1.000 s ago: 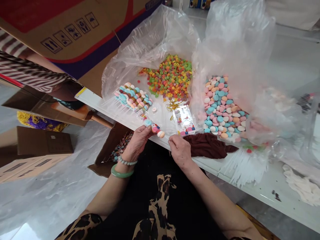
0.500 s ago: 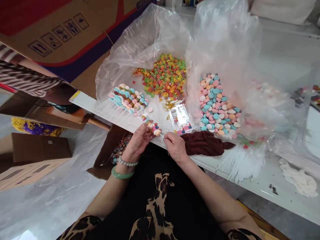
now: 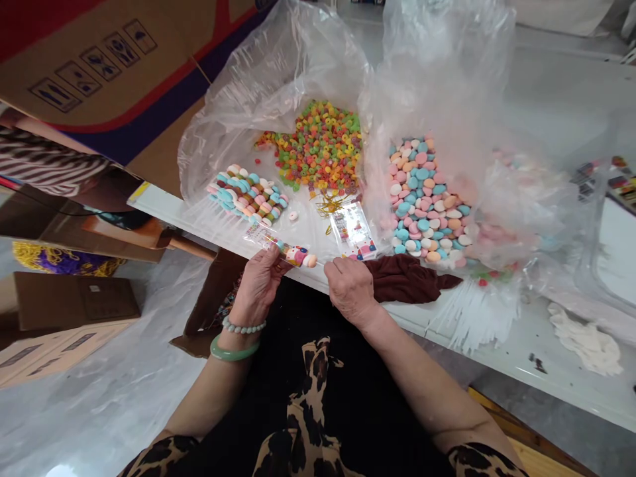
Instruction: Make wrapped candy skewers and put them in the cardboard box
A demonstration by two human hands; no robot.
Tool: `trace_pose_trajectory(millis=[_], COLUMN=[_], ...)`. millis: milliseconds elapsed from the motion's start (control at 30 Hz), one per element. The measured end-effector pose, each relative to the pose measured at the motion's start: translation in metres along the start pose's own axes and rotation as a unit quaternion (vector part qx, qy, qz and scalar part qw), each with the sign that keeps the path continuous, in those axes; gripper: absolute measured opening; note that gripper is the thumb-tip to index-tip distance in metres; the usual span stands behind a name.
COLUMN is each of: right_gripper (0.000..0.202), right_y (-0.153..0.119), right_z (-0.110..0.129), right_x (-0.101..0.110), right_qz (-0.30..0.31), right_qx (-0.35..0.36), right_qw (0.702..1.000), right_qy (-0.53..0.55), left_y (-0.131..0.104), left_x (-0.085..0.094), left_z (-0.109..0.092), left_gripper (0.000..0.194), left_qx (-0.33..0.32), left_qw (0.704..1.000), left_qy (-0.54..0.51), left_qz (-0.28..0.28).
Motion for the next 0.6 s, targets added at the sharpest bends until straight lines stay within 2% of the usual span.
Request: trace_pose_trajectory(millis=[167, 233, 300, 367, 467, 500, 533, 600], right_gripper=[0.029, 0.027, 0.021, 0.016, 0.014, 0.015, 0.016, 0.018], right_y=[0.003, 0.005, 0.006, 0.007, 0.008, 0.007, 0.007, 0.007], right_z=[0.003, 0.001, -0.003, -0.007, -0.007, -0.006, -0.005, -0.004], right_x=[-0.002, -0.004, -0.008, -0.015, -0.025, -0.026, -0.027, -0.027], right_qz=[0.013, 0.015, 0.026, 0.062, 0.133, 0.147, 0.155, 0.165], right_qx=[-0.024, -0.062, -0.106, -0.148, -0.2, -0.212, -0.221, -0.234], right_qw=[0.999, 0.992, 0.968, 0.909, 0.78, 0.749, 0.728, 0.71], right_qy=[0.042, 0.108, 0.227, 0.385, 0.577, 0.611, 0.63, 0.643], left_y=[-0.007, -0.008, -0.007, -0.005, -0.003, -0.002, -0.002, -0.001], left_x=[-0.013, -0.017, -0.017, -0.015, -0.011, -0.01, -0.01, -0.01], left_z=[0.006, 0.009, 0.009, 0.008, 0.004, 0.003, 0.002, 0.001], left_gripper=[0.033, 0.033, 0.034, 0.035, 0.039, 0.041, 0.042, 0.042], left_qx=[-0.016, -0.006, 0.009, 0.027, 0.041, 0.042, 0.041, 0.041], left_qw=[0.999, 0.999, 0.999, 0.999, 0.998, 0.998, 0.998, 0.997], left_qy=[0.029, 0.02, 0.008, -0.005, -0.028, -0.032, -0.032, -0.022], left_qz=[0.027, 0.032, 0.033, 0.036, 0.037, 0.038, 0.043, 0.056])
Point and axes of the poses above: each hand's wrist, its own y-axis towards the middle knuckle, its own x-axis out of the back of the hand, z = x × y, the point moved 3 cm from there along y, towards the middle knuckle, and after that the axes turned 8 degrees about z, right-handed, at the moved point
